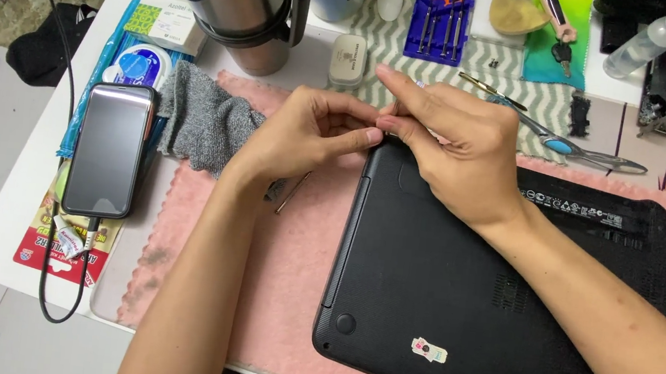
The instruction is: Using a screwdriver to remove screws from the back panel of a laptop and prying the panel off.
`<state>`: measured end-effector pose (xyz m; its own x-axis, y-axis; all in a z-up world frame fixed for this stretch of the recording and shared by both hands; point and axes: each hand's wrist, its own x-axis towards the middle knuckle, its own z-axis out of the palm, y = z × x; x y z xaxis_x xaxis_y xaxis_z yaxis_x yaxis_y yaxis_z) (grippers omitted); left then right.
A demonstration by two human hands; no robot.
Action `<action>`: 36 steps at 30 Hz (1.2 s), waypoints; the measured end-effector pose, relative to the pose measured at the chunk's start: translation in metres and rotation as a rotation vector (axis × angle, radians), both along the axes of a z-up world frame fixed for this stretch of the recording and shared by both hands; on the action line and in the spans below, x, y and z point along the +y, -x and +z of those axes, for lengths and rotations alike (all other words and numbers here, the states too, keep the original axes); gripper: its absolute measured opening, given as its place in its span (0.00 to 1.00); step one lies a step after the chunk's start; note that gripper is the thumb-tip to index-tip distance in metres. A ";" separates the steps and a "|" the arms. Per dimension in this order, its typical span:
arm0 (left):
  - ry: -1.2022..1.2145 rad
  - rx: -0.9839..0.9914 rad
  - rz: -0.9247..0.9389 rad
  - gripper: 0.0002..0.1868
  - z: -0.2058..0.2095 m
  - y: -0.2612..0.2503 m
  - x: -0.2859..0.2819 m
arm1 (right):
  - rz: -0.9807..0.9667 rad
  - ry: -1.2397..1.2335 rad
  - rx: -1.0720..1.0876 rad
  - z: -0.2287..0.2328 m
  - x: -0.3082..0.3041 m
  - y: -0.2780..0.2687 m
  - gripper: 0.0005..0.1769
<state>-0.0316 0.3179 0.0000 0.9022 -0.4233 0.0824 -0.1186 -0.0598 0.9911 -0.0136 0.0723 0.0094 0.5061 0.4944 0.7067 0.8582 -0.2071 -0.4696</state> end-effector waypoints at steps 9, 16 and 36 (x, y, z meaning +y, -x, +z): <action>0.001 0.057 0.027 0.14 -0.009 -0.002 0.000 | 0.110 0.065 0.244 0.017 0.008 0.007 0.22; -0.015 0.015 0.014 0.12 0.003 0.001 -0.001 | 0.025 0.037 0.075 0.011 0.008 0.003 0.21; 0.013 0.016 0.002 0.13 0.002 0.001 -0.001 | 0.024 -0.012 0.038 0.011 0.005 0.005 0.17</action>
